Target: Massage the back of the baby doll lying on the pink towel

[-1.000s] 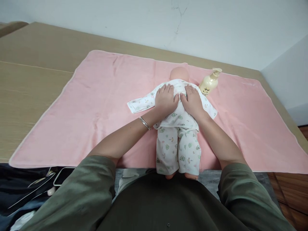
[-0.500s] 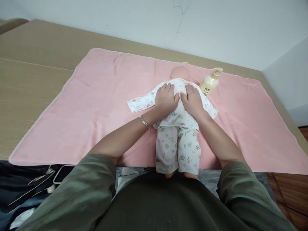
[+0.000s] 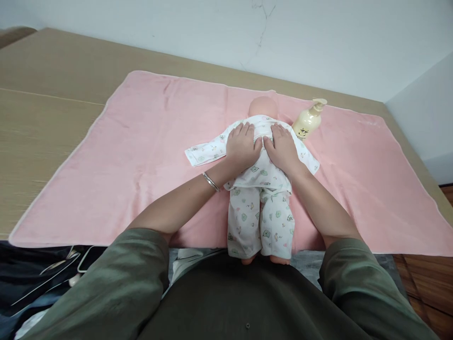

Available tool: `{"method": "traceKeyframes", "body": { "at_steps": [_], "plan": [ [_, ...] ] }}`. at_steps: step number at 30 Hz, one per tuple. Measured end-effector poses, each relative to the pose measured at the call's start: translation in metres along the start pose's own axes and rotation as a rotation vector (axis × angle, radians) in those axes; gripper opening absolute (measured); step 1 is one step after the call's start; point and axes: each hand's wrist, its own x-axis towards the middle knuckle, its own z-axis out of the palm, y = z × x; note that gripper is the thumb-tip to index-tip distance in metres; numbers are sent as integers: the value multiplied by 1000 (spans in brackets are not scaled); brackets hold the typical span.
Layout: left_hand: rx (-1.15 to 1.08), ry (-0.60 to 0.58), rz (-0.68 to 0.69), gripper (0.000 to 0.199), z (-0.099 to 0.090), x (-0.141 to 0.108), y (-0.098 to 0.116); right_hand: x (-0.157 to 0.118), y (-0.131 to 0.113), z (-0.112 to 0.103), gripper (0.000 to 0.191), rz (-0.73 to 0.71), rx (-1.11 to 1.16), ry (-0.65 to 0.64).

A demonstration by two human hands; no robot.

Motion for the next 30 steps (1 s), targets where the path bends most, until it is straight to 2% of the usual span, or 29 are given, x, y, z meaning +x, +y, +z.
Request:
{"method": "traceKeyframes", "body": {
  "at_steps": [4, 7, 12, 15, 18, 23, 25, 30],
  "plan": [
    [18, -18, 36, 51, -7, -5, 8, 8, 11, -6, 62, -60, 45, -86],
    [40, -53, 64, 49, -15, -8, 15, 8, 9, -11, 59, -99, 55, -88],
    [3, -174, -9, 53, -27, 4, 10, -15, -30, -16, 47, 47, -110, -31],
    [-2, -239, -54, 56, -32, 10, 5, -26, -45, -18, 49, 45, -198, -4],
    [51, -205, -48, 54, -33, 4, 11, -21, -36, -21, 46, 25, -141, -50],
    [110, -87, 79, 49, -27, -14, 27, -1, -7, -21, 54, 41, 29, -86],
    [93, -53, 101, 46, -25, -13, 24, -1, -8, -18, 54, 45, 0, -56],
    [54, -63, 58, 46, -19, 1, 7, -21, -34, -18, 51, 77, -196, 15]
  ]
}}
